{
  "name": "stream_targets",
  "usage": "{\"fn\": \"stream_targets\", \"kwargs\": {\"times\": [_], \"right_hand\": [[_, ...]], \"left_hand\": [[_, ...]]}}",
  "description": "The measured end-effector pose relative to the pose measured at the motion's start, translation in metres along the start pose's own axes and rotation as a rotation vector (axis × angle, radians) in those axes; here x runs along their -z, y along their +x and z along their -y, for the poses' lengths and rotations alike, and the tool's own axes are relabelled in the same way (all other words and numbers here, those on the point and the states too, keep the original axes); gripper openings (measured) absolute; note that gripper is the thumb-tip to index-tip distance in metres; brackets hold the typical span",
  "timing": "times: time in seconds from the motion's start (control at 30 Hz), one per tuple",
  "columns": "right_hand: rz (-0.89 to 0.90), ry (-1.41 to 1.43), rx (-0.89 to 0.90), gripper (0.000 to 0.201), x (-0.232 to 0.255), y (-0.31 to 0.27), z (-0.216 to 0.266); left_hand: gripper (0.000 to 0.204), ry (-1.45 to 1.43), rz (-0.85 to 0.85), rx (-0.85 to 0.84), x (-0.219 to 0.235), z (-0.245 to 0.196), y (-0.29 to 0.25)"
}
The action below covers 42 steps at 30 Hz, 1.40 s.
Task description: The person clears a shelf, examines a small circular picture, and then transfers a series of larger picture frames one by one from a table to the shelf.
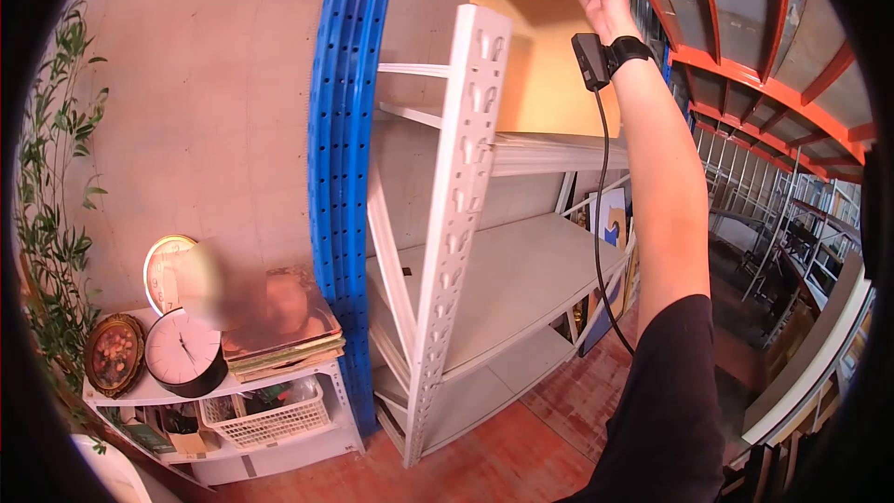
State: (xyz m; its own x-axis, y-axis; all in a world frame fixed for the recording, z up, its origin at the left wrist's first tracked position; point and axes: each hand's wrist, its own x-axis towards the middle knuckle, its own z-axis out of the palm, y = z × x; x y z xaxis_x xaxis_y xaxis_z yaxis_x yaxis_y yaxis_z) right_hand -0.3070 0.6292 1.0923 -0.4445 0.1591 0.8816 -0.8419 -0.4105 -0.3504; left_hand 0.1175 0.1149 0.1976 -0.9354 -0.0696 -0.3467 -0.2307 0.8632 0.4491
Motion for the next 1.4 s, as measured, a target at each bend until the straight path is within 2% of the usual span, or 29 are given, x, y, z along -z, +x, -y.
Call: {"fn": "stream_targets", "kwargs": {"times": [0.03, 0.07, 0.1, 0.13, 0.17, 0.2, 0.23, 0.3, 0.37, 0.43, 0.47, 0.5, 0.6, 0.67, 0.7, 0.73, 0.8, 0.83, 0.87, 0.9, 0.93, 0.97, 1.0, 1.03, 1.07, 1.13, 1.2, 1.4], "right_hand": [[0.001, 0.001, 0.003, 0.022, 0.012, 0.007, 0.005], [0.079, 0.040, 0.005, 0.020, 0.021, 0.016, 0.009], [0.157, 0.081, 0.001, 0.019, 0.033, 0.029, 0.009], [0.226, 0.127, -0.004, 0.017, 0.048, 0.040, 0.008], [0.186, 0.215, 0.031, 0.021, 0.060, 0.047, -0.009], [0.303, 0.291, 0.109, 0.013, 0.067, 0.042, -0.007], [0.288, 0.312, 0.067, 0.013, 0.070, 0.040, -0.001], [0.252, 0.410, 0.025, 0.014, 0.074, 0.046, 0.004], [0.269, 0.419, -0.004, 0.015, 0.078, 0.043, 0.012], [0.287, 0.478, -0.037, 0.018, 0.081, 0.035, 0.019], [0.258, 0.489, -0.064, 0.018, 0.081, 0.027, 0.025], [0.309, 0.485, -0.053, 0.018, 0.083, 0.018, 0.032], [0.360, 0.502, -0.037, 0.014, 0.094, 0.004, 0.047], [0.313, 0.479, -0.065, 0.012, 0.103, 0.005, 0.054], [0.287, 0.489, -0.040, 0.010, 0.109, -0.005, 0.056], [0.292, 0.494, -0.058, 0.010, 0.116, -0.008, 0.055], [0.313, 0.488, -0.067, 0.009, 0.132, -0.022, 0.043], [0.351, 0.448, -0.145, 0.011, 0.144, -0.015, 0.024], [0.248, 0.310, -0.144, 0.017, 0.123, -0.078, 0.063], [0.204, 0.327, -0.202, 0.019, 0.125, -0.084, 0.051], [0.158, 0.350, -0.259, 0.020, 0.131, -0.090, 0.033], [0.102, 0.347, -0.302, 0.020, 0.134, -0.100, 0.016], [0.046, 0.346, -0.342, 0.021, 0.136, -0.111, 0.001], [0.021, 0.340, -0.375, 0.022, 0.141, -0.124, -0.014], [-0.001, 0.333, -0.408, 0.023, 0.145, -0.137, -0.023], [-0.002, 0.278, -0.496, 0.025, 0.151, -0.157, -0.031], [0.021, 0.217, -0.565, 0.028, 0.150, -0.169, -0.023], [-0.070, 0.172, -0.732, 0.028, 0.154, -0.176, -0.059]], "left_hand": [[0.044, -0.630, -0.189, 0.068, 0.062, -0.073, -0.020], [0.044, -1.265, -0.376, 0.141, 0.109, -0.158, -0.071], [0.034, -1.276, -0.386, -0.018, 0.136, -0.189, -0.043], [0.023, -1.077, -0.533, -0.233, 0.159, -0.222, -0.006], [0.025, -0.955, -0.599, -0.443, 0.217, -0.318, -0.017], [0.024, -0.949, -0.358, -0.705, 0.271, -0.401, -0.039], [0.026, -0.895, -0.252, -0.944, 0.299, -0.454, -0.031], [0.035, -0.729, -0.193, -1.217, 0.348, -0.564, -0.018], [0.043, -0.830, 0.001, -1.398, 0.388, -0.659, 0.006], [0.046, -0.900, 0.033, -1.336, 0.421, -0.733, 0.032], [0.047, -0.981, 0.064, -1.309, 0.434, -0.760, 0.048], [0.047, -0.994, 0.037, -1.234, 0.446, -0.777, 0.057], [0.043, -1.010, -0.079, -1.086, 0.491, -0.802, 0.097], [0.040, -0.902, -0.428, -1.051, 0.503, -0.811, 0.093], [0.041, -0.752, -0.590, -1.090, 0.518, -0.813, 0.107], [0.048, -0.856, -0.605, -1.080, 0.516, -0.813, 0.098], [0.058, -0.771, -0.719, -1.052, 0.516, -0.813, 0.097], [0.058, -0.773, -0.717, -1.054, 0.518, -0.810, 0.104], [0.061, -0.467, -0.782, -0.947, 0.520, -0.804, 0.117], [0.064, -0.160, -0.832, -0.824, 0.522, -0.795, 0.129], [0.065, 0.076, -0.862, -0.789, 0.520, -0.783, 0.140], [0.065, 0.104, -0.819, -0.858, 0.485, -0.770, 0.104], [0.063, 0.239, -0.860, -0.814, 0.460, -0.757, 0.085], [0.059, 0.193, -0.903, -0.913, 0.426, -0.738, 0.058], [0.055, 0.303, -0.975, -0.947, 0.401, -0.722, 0.038], [0.039, 0.137, -0.744, -0.977, 0.361, -0.699, -0.011], [0.032, 0.035, -0.646, -0.896, 0.330, -0.674, -0.039], [0.027, -0.138, -0.540, -0.694, 0.259, -0.602, -0.067]]}}
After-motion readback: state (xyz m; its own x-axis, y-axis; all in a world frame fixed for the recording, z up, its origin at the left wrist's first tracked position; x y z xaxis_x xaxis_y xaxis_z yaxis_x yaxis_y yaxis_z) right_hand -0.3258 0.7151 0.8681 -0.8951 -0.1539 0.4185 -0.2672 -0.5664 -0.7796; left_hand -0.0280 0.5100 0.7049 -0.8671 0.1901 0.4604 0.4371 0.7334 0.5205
